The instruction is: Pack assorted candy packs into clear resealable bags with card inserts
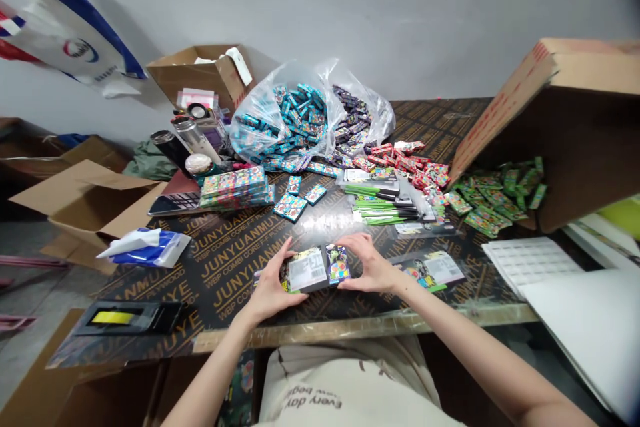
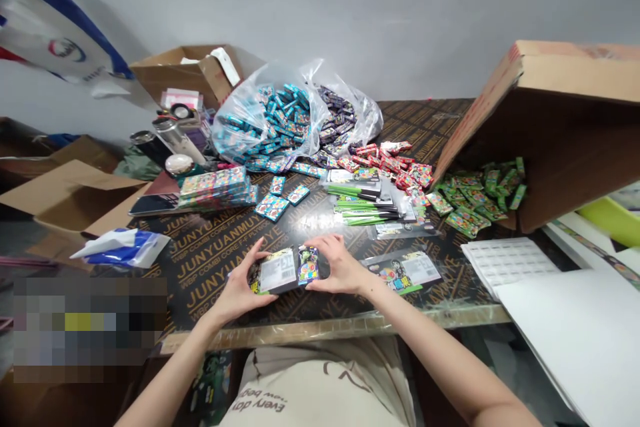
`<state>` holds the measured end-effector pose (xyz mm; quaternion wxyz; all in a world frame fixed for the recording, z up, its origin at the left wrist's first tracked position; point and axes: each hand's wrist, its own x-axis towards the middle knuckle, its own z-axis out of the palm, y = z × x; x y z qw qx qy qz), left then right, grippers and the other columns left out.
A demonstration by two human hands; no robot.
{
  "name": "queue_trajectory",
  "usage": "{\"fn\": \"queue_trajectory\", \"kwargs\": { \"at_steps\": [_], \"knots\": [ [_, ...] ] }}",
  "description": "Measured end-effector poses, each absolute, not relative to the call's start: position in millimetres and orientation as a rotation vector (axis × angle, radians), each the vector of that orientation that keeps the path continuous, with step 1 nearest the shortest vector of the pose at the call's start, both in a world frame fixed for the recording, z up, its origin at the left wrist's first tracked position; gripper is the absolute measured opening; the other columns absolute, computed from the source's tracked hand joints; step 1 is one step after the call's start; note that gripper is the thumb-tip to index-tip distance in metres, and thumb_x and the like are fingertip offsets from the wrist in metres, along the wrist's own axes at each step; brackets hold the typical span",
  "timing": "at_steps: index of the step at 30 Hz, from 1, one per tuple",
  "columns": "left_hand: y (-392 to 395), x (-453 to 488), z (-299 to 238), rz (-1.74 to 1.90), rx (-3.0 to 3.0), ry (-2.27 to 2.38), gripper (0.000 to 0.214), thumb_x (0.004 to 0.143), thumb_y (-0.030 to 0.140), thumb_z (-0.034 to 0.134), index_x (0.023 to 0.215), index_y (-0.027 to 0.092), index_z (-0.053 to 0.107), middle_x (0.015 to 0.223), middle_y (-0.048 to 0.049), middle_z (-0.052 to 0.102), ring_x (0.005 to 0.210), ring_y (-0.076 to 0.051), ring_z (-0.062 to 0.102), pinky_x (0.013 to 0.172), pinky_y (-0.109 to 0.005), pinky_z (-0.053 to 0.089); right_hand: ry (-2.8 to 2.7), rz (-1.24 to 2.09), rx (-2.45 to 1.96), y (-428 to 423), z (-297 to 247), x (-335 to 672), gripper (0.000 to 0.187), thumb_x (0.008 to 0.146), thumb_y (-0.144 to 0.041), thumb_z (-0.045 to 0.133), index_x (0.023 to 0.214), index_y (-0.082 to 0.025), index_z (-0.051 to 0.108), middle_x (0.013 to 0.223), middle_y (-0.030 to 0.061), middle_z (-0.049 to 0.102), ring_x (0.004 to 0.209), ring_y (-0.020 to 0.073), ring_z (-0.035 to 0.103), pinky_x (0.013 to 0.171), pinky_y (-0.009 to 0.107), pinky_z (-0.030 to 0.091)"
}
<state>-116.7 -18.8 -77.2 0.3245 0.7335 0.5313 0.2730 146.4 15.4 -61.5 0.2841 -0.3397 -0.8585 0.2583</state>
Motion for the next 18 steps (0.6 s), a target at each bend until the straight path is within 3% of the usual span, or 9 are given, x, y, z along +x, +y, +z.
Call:
{"fn": "queue_trajectory", "kwargs": {
  "at_steps": [13, 15, 18],
  "knots": [
    [-18, -117, -76, 0.647, 2.023, 1.204, 0.103, 0.052, 0.030, 0.076, 0.138, 0.022, 0.021, 0.121, -0.0070, 0.051, 0.112, -0.024, 0.049, 0.100, -0.039, 0.034, -2.334, 0.813, -0.867, 14, -72, 147, 0.068, 0.057, -0.043, 0.073, 0.114, -0.021, 0.046, 0.112, 0.0080, 0.055, 0.106, 0.0257, 0.048, 0.095, 0.041, 0.028],
    [-20, -116, -79, 0.660, 1.990, 1.250, 0.103, 0.053, 0.030, 0.076, 0.139, 0.023, 0.019, 0.119, -0.0063, 0.052, 0.111, -0.024, 0.049, 0.100, -0.039, 0.035, -2.318, 0.817, -0.886, 9, -74, 148, 0.073, 0.061, -0.048, 0.070, 0.123, -0.021, 0.041, 0.120, 0.0097, 0.051, 0.111, 0.0265, 0.045, 0.097, 0.042, 0.026],
    [-22, -116, -80, 0.664, 1.944, 1.339, 0.104, 0.054, 0.029, 0.074, 0.139, 0.024, 0.015, 0.119, -0.0054, 0.051, 0.110, -0.023, 0.050, 0.098, -0.039, 0.036, -2.202, 0.733, -0.992, -4, -77, 148, 0.084, 0.071, -0.054, 0.059, 0.137, -0.020, 0.021, 0.133, 0.0122, 0.042, 0.123, 0.0280, 0.035, 0.103, 0.047, 0.016]
  ]
}}
